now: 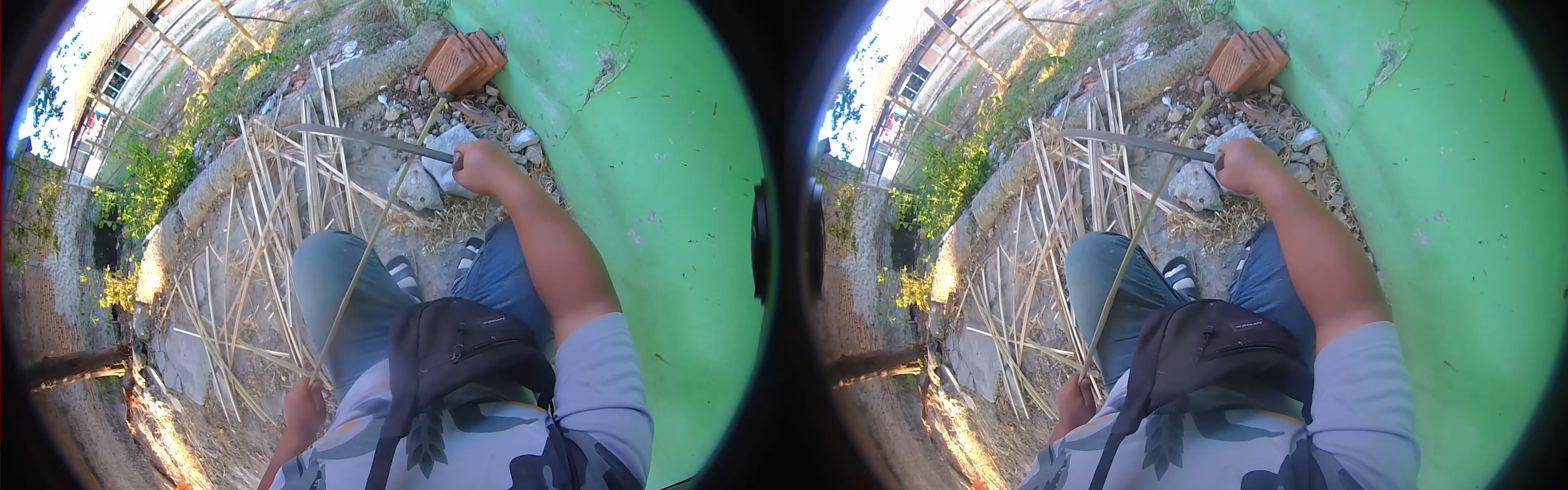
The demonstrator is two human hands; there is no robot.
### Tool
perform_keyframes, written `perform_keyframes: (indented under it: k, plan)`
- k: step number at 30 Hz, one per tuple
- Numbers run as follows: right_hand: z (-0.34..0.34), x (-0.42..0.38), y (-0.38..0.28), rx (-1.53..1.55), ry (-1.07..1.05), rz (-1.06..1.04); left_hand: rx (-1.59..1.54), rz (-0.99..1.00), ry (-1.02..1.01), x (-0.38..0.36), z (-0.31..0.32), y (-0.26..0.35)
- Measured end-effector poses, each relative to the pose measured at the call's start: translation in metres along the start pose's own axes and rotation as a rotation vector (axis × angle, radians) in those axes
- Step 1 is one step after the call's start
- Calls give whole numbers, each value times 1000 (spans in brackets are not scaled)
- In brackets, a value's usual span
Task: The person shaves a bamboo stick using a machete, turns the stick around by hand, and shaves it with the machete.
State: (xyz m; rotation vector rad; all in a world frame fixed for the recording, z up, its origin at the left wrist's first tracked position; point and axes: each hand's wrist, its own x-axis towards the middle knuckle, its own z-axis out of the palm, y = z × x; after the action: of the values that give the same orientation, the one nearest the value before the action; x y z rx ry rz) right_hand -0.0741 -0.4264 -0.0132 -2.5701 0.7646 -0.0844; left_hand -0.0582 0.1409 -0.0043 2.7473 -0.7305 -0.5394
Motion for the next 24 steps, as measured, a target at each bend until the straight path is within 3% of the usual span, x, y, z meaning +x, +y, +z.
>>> perform_keyframes:
  k: [4,10,13,19,24]
  plan:
    - [-8,0,2,24,56,14,-8,28,9,3,-2,-4]
    - [-18,-24,-18,-97,0,-124,-11,-5,-25,5,6,-4]
    - [-4,-6,1,-20,-1,22,-2,4,13,5,4,-1]
    - [-17,0,9,10,10,52,43,27,34,7,1,-4]
    - [-18,-17,-7,-59,-1,-170,16,15,6,8,-1,2]
